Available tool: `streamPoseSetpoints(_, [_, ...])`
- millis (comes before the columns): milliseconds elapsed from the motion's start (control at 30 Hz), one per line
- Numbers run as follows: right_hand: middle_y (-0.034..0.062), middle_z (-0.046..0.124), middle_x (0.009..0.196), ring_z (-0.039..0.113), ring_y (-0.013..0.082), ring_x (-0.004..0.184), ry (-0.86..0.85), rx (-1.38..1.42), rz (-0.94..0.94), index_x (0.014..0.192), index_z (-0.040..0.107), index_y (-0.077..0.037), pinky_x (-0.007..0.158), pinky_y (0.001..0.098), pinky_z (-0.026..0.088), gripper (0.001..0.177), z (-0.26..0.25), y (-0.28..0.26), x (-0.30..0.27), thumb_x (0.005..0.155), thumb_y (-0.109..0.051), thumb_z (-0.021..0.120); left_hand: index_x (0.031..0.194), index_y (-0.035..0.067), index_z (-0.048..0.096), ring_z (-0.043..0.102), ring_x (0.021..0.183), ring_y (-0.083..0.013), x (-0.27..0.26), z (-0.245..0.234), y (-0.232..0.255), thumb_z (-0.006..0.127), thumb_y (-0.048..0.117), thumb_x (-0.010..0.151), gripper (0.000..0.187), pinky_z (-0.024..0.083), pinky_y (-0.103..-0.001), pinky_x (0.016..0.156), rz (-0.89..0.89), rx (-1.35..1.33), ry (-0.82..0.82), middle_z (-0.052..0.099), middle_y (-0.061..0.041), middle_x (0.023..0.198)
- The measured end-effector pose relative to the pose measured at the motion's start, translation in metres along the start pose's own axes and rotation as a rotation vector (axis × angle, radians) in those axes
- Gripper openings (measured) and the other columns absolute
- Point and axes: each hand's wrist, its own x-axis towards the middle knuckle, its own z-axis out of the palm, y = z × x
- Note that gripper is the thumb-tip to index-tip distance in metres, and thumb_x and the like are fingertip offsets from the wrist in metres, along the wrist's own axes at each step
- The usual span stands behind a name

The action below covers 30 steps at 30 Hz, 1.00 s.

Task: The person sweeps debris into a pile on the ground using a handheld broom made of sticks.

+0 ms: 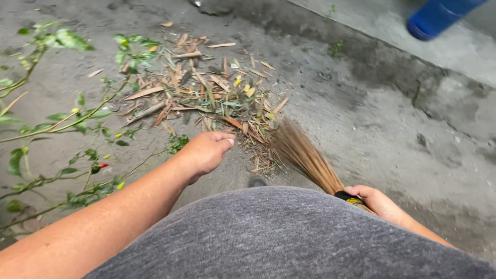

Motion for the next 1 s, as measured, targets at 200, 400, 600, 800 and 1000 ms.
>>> streamPoseSetpoints(200, [0.0146,0.066,0.093,0.068,0.0255,0.079,0.133,0.419,0.033,0.111,0.059,0.000,0.068,0.0387,0.062,0.035,0.042,0.025,0.033,0.080,-0.014,0.066,0.128,0.017,0.071,0.068,0.106,-0.0210,0.006,0.012,0.007,0.060,0.030,0.095,0.038,0.051,-0.035,0.091,-0.029,0.079,-0.085,0.076,-0.009,0.116])
streamPoseSetpoints(400, [0.0155,0.064,0.091,0.067,0.0270,0.081,-0.281,0.653,0.135,0.104,0.056,0.002,0.069,0.0390,0.062,0.032,0.184,-0.022,0.127,0.080,-0.015,0.068,0.127,0.015,0.072,0.068,0.106,-0.0209,-0.006,-0.010,0.006,0.061,0.033,0.094,0.039,0.051,-0.036,0.093,-0.165,0.153,-0.012,0.077,-0.009,0.116])
streamPoseSetpoints(600, [0.0187,0.064,0.094,0.066,0.0243,0.077,-0.566,0.713,0.117,0.112,0.049,0.001,0.060,0.0322,0.061,0.037,0.182,-0.079,0.103,0.085,-0.017,0.066,0.130,0.019,0.070,0.068,0.107,-0.0224,0.018,-0.021,0.029,0.059,0.034,0.095,0.040,0.052,-0.038,0.091,-0.215,0.291,-0.038,0.075,-0.007,0.117])
streamPoseSetpoints(800, [0.0132,0.067,0.088,0.066,0.0179,0.066,-0.233,0.054,-0.122,0.126,0.060,-0.010,0.048,0.0292,0.059,0.042,0.080,-0.069,0.012,0.084,-0.013,0.059,0.129,0.019,0.071,0.066,0.113,-0.0214,0.068,0.015,0.067,0.061,0.033,0.094,0.040,0.051,-0.037,0.094,-0.099,0.215,-0.143,0.075,-0.008,0.122])
streamPoseSetpoints(1000, [0.0172,0.061,0.089,0.064,0.0240,0.071,0.067,0.408,-0.015,0.113,0.046,-0.003,0.056,0.0341,0.060,0.027,-0.006,-0.035,0.043,0.092,-0.015,0.058,0.128,0.017,0.072,0.065,0.122,-0.0231,0.094,0.033,0.087,0.061,0.030,0.094,0.038,0.049,-0.035,0.100,-0.034,0.253,-0.202,0.073,-0.011,0.130])
